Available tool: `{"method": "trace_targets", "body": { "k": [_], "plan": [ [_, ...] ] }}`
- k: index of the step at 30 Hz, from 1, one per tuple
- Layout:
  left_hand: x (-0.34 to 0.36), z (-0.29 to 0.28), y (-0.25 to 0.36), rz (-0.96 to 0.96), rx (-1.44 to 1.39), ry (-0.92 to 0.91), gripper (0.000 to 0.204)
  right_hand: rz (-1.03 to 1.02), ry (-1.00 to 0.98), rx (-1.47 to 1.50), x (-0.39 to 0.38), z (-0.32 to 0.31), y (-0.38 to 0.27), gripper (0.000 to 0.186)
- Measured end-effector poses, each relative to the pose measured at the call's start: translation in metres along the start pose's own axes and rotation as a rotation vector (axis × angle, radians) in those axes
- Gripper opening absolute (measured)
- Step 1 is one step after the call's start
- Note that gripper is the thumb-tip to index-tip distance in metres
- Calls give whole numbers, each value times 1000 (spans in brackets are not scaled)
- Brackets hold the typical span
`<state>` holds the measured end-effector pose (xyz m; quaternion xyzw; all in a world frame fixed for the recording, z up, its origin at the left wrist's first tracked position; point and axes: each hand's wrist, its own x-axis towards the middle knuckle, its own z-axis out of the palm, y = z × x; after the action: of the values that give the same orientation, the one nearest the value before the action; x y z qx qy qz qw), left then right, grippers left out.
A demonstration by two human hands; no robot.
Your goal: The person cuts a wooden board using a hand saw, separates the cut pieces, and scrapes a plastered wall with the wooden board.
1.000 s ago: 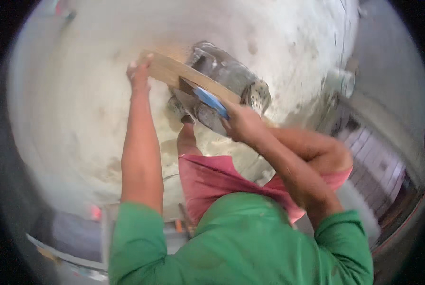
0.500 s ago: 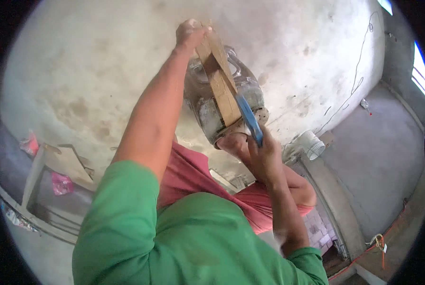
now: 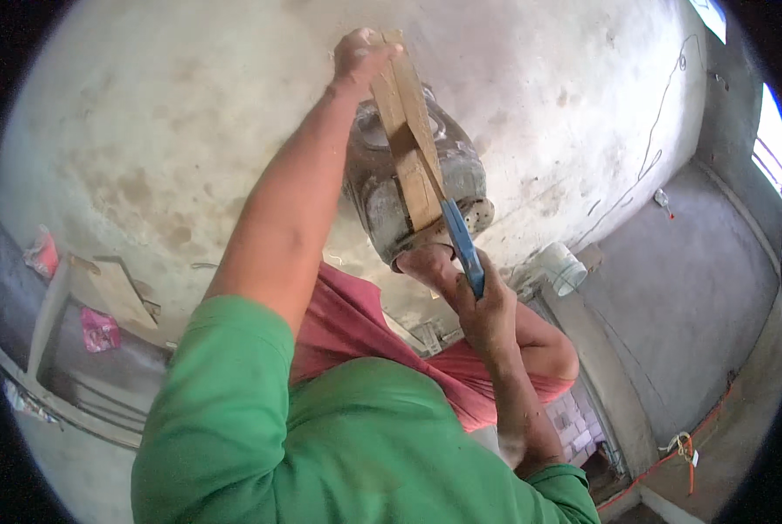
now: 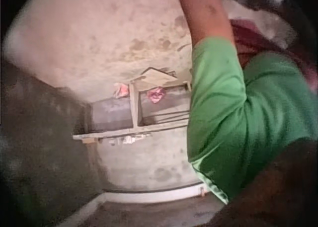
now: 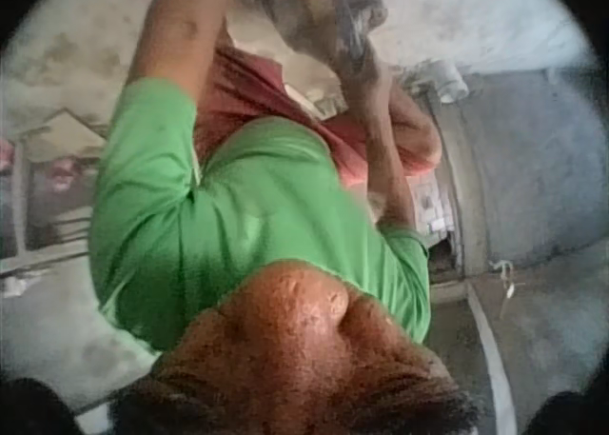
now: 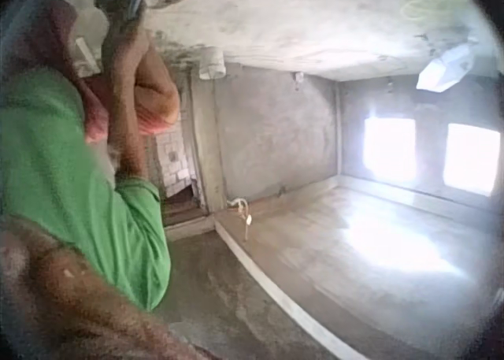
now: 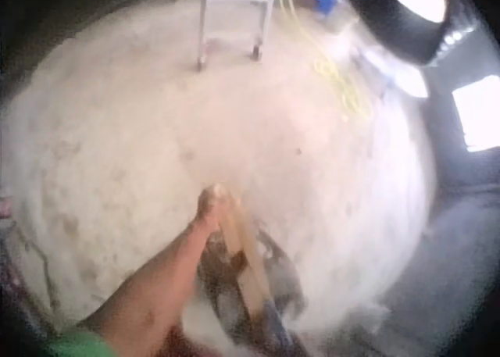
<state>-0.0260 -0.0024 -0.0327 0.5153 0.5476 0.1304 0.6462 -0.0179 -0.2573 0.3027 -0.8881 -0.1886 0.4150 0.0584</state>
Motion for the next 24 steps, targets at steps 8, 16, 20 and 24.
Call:
{"method": "trace_targets", "body": {
  "k": [8, 16, 20, 24],
  "plan": [
    [0, -5, 9, -12, 92, -111, 49, 37, -34, -105, 42, 33, -12, 44],
    [1, -3, -3, -6, -159, -156, 45, 26, -39, -156, 45, 31, -19, 43],
    [11, -1, -8, 57, -78, -91, 43, 11, 69, -79, 89, 51, -18, 34],
    [3, 0, -2, -7, -58, -126, 47, -42, 135, -8, -69, -54, 40, 42]
  ]
}}
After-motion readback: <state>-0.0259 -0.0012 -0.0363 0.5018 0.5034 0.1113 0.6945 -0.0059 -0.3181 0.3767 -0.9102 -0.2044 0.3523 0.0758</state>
